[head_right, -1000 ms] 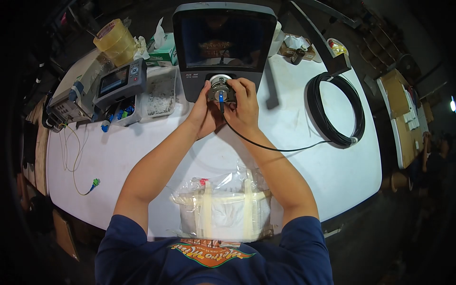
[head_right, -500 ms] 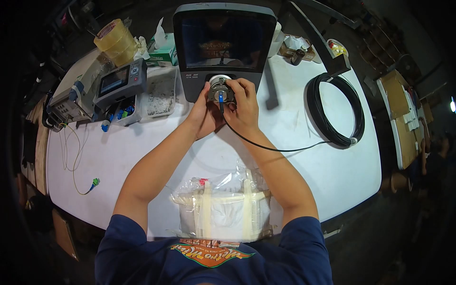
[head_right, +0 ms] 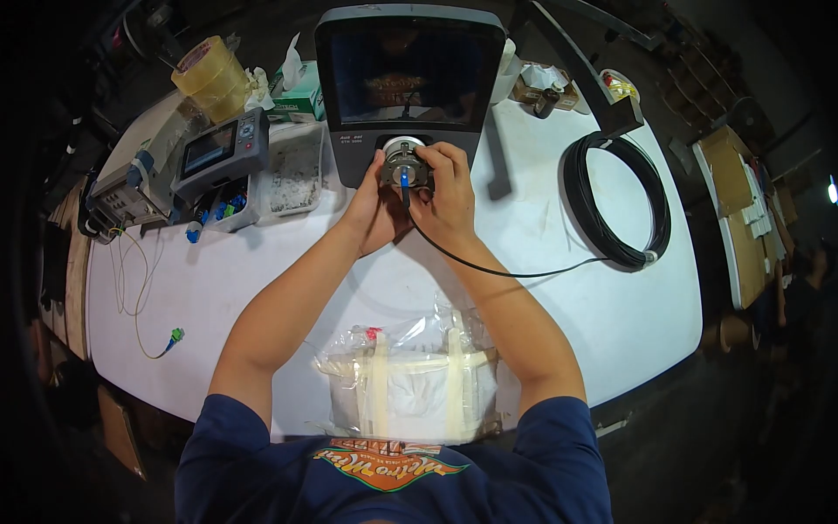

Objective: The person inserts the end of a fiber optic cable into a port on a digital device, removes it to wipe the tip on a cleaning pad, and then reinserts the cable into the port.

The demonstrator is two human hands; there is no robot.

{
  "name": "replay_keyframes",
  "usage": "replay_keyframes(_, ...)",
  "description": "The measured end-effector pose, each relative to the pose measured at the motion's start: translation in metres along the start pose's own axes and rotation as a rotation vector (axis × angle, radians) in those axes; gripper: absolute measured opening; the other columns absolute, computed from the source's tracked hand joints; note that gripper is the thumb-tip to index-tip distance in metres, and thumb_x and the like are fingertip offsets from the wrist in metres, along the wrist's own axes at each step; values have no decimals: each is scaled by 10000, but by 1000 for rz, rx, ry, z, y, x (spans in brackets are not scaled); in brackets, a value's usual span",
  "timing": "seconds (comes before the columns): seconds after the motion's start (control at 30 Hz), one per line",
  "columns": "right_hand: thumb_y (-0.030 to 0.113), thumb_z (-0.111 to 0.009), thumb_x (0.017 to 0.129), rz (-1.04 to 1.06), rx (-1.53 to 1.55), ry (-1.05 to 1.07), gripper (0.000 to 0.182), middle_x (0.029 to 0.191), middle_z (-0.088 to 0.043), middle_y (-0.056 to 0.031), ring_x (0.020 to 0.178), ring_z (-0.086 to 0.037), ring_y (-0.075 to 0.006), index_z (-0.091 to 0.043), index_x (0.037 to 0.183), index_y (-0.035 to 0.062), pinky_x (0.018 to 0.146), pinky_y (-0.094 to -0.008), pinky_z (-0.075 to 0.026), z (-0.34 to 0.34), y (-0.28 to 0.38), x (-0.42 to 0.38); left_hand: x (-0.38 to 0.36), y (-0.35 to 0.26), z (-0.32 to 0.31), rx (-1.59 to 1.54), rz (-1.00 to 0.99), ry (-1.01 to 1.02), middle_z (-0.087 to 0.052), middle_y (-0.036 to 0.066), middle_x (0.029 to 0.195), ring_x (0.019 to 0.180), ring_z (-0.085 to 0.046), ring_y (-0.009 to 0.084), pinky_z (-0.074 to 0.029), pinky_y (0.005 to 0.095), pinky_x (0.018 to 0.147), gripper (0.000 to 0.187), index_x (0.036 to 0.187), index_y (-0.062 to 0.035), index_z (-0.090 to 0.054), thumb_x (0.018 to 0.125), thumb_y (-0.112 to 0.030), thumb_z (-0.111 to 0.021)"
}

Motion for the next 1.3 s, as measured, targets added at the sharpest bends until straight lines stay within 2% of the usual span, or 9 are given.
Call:
replay_keyframes(0.57, 8, -831, 708, 24, -9, -11, 593, 1201, -586, -153, 1032, -639, -351, -589, 1247, 54, 811, -383, -557, -1, -3, 0, 2, 1, 3, -8, -10, 15, -640, 77, 1195, 1049, -653, 220, -525, 430, 1014, 721, 1375, -121, -527, 1016, -729, -384)
replay_keyframes(0.97, 6, -835, 708, 7, -1, 2, 612, 1218, -575, -151, 1043, -631, -346, -581, 1263, 54, 819, -377, -552, 0, -3, -1, 1, 0, 0, -24, 1, -2, -677, 89, 1079, 978, -672, 230, -544, 392, 960, 668, 1300, -109, -568, 1030, -698, -403)
replay_keyframes(1.03, 25, -839, 714, -2, -4, 14, 631, 1238, -572, -155, 1074, -621, -355, -570, 1283, 55, 853, -386, -548, -1, -2, -2, -8, -2, -4, 108, -59, -176, -663, 70, 1024, 913, -667, 174, -576, 357, 852, 631, 1267, -112, -600, 1045, -672, -412)
replay_keyframes(1.07, 25, -839, 714, -3, -2, 15, 631, 1238, -572, -155, 1074, -621, -355, -570, 1283, 55, 853, -386, -548, 0, -2, -3, -7, 4, -1, 107, -59, -178, -663, 70, 1024, 913, -667, 174, -576, 357, 852, 631, 1267, -112, -600, 1045, -672, -412)
replay_keyframes(1.13, 30, -821, 735, 28, 5, 71, 697, 1314, -534, -187, 1162, -586, -333, -512, 1359, 17, 956, -385, -516, 0, -1, -4, -6, 7, 8, 260, -368, -336, -631, 32, 909, 815, -614, 108, -564, 302, 741, 449, 1143, -102, -626, 1097, -513, -451)
replay_keyframes(1.17, 30, -821, 735, 27, 5, 74, 697, 1314, -534, -187, 1162, -586, -333, -512, 1359, 17, 956, -385, -516, 1, -1, -4, -5, 10, 13, 258, -367, -337, -631, 32, 909, 815, -614, 108, -564, 302, 741, 449, 1143, -102, -626, 1097, -513, -451)
replay_keyframes(1.23, 34, -815, 743, 40, 3, 86, 735, 1351, -524, -195, 1201, -571, -339, -486, 1400, 2, 991, -390, -502, 2, 1, -4, -13, 1, 11, 409, -648, -340, -586, 0, 835, 762, -552, 66, -516, 261, 688, 314, 1037, -74, -610, 1108, -360, -503)
replay_keyframes(1.27, 34, -815, 743, 38, 4, 85, 735, 1351, -524, -195, 1201, -571, -339, -486, 1400, 2, 991, -390, -502, 2, 1, -4, -15, 0, 12, 411, -646, -340, -586, 0, 835, 762, -552, 66, -516, 261, 688, 314, 1037, -74, -610, 1108, -360, -503)
replay_keyframes(1.3, 37, -816, 744, 44, 17, 84, 755, 1374, -516, -202, 1222, -562, -349, -476, 1418, -1, 1012, -396, -493, 2, 2, -5, -21, -7, 7, 564, -741, -370, -581, -3, 849, 756, -544, 62, -500, 252, 687, 283, 1023, -63, -594, 1103, -323, -515)
Point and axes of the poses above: each hand's wrist, its own x-axis towards the middle knuckle, its own z-axis out of the back of the hand, y = z × x, the point moved 3 cm from there along x, towards the middle knuckle
